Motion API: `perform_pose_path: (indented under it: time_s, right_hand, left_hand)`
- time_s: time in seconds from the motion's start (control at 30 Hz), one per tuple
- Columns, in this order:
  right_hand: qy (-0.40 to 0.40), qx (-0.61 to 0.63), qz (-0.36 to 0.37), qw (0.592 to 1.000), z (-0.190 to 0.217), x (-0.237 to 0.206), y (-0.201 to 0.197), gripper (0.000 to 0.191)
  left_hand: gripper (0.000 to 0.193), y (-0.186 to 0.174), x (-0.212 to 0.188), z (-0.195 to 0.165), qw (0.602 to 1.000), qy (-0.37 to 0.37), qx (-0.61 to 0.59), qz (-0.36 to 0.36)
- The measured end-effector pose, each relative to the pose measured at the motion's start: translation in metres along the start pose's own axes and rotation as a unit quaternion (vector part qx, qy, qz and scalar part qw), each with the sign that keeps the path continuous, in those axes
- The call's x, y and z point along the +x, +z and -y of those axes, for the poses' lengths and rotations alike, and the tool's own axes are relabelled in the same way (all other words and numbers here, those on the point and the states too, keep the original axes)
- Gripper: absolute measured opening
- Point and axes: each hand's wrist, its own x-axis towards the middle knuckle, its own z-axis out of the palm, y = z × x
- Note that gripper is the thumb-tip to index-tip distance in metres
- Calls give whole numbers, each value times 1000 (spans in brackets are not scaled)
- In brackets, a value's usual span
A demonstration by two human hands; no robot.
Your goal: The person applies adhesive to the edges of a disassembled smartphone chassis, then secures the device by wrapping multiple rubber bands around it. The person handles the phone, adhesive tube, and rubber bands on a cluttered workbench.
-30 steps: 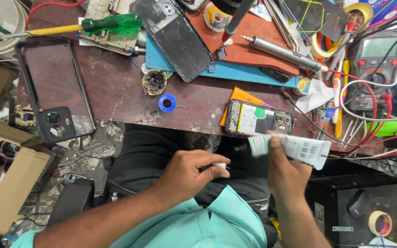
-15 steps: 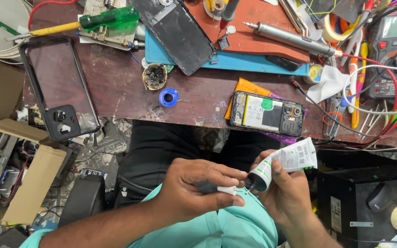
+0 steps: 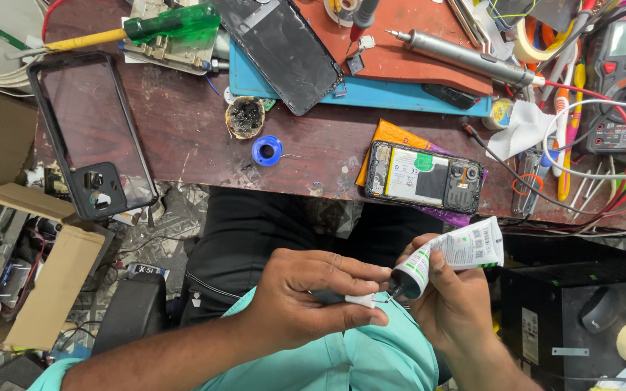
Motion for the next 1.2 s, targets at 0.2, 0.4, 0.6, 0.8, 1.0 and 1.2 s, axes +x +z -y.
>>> perform_pose_path:
  time_s: [0.2, 0.4, 0.6, 0.8, 1.0, 1.2]
  right_hand:
    - [-5, -5, 5, 1000, 0, 3, 2, 31]
    - [-1, 0, 11, 1000, -1, 3, -1, 29]
    - [-47, -59, -11, 997, -1, 0, -12, 33]
    - [-239, -303, 10, 923, 9, -14, -9, 25]
    - [-363, -371, 143, 843, 15, 6, -10, 21]
    - [-328, -449, 175, 812, 28, 23, -12, 27]
  left_hand:
    - [23, 0, 0, 1, 1000, -7, -6, -2]
    - [21, -1, 1, 2, 1000, -7, 1, -3]
    - [18, -3, 5, -2, 996, 14, 80, -22]
    - [17, -6, 8, -8, 976, 37, 211, -36]
    - [25, -10, 8, -7, 969, -234, 75, -22]
    - [29, -13, 11, -5, 949, -313, -20, 4]
